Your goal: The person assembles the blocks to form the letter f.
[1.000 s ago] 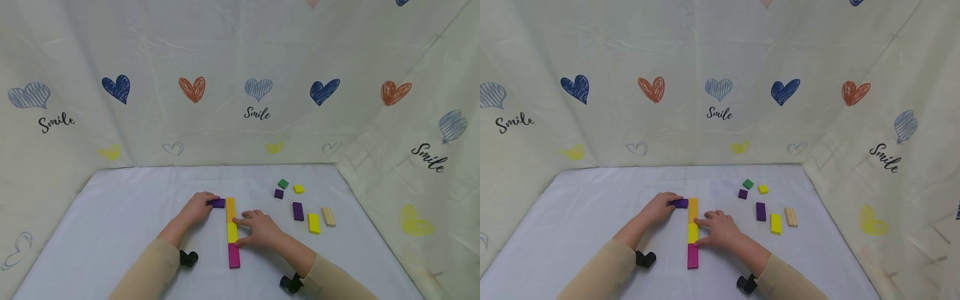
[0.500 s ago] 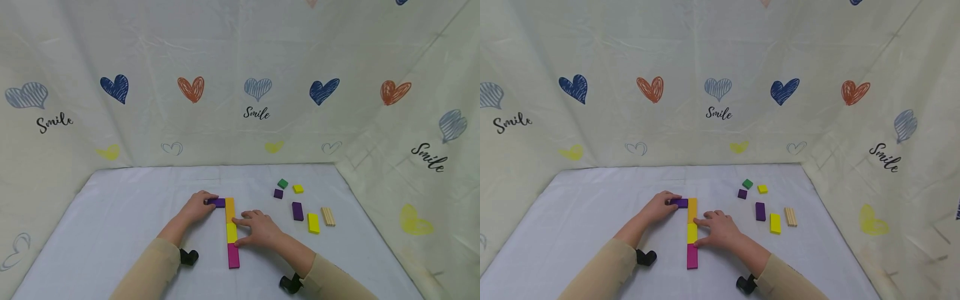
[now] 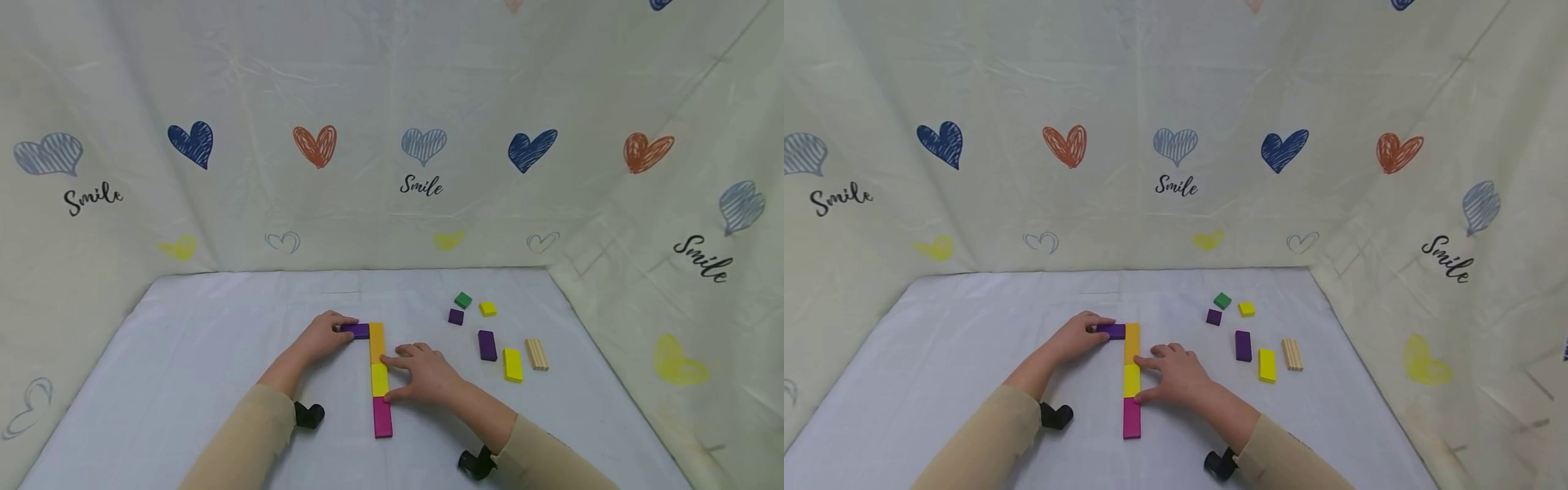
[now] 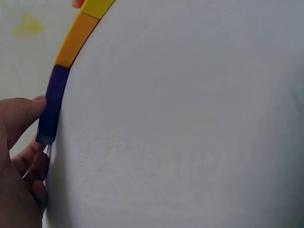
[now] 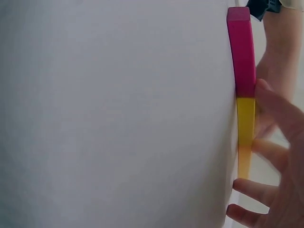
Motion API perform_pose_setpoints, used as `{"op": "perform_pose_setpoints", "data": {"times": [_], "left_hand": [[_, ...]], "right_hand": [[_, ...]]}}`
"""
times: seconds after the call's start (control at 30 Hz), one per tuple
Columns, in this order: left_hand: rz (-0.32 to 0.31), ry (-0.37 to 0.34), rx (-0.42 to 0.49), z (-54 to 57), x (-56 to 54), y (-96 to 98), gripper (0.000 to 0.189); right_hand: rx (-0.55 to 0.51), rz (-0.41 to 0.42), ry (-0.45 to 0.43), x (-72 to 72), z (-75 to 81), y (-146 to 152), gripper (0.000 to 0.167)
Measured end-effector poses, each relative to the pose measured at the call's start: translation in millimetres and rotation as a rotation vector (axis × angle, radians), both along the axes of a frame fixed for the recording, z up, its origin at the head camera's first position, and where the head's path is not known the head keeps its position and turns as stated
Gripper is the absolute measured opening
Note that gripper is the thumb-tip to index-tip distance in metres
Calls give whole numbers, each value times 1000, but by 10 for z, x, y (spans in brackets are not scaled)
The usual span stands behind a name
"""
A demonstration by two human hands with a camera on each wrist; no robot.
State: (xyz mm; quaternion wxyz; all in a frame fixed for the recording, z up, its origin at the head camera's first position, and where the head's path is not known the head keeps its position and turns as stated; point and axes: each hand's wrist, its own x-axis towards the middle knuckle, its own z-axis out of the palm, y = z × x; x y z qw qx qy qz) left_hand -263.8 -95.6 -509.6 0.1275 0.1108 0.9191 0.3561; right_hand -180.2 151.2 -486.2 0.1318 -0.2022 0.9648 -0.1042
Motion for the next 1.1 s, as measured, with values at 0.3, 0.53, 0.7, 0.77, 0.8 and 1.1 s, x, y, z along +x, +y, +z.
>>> {"op": "perform_pose_setpoints", "data": {"times": [0.3,0.53,0.7,0.77,0.8,1.1], "left_hand": [[-4,4,-7,-19,-25,11,34],[-9,-16,-23,-14,-28,34,33],[-2,-43,-41,14,-35,46,32],[4,-57,-47,33,-36,43,31],[8,-64,-48,42,-36,45,31],[17,-85,-35,82,-40,53,30]], "right_hand": [[-41,-7,-32,7,9,35,79],[-107,-70,-7,-29,34,117,74],[-144,-146,31,-41,101,217,67],[-154,-178,41,-37,134,269,65],[-159,-193,46,-38,146,300,64],[-220,-310,77,-41,244,788,59]]}}
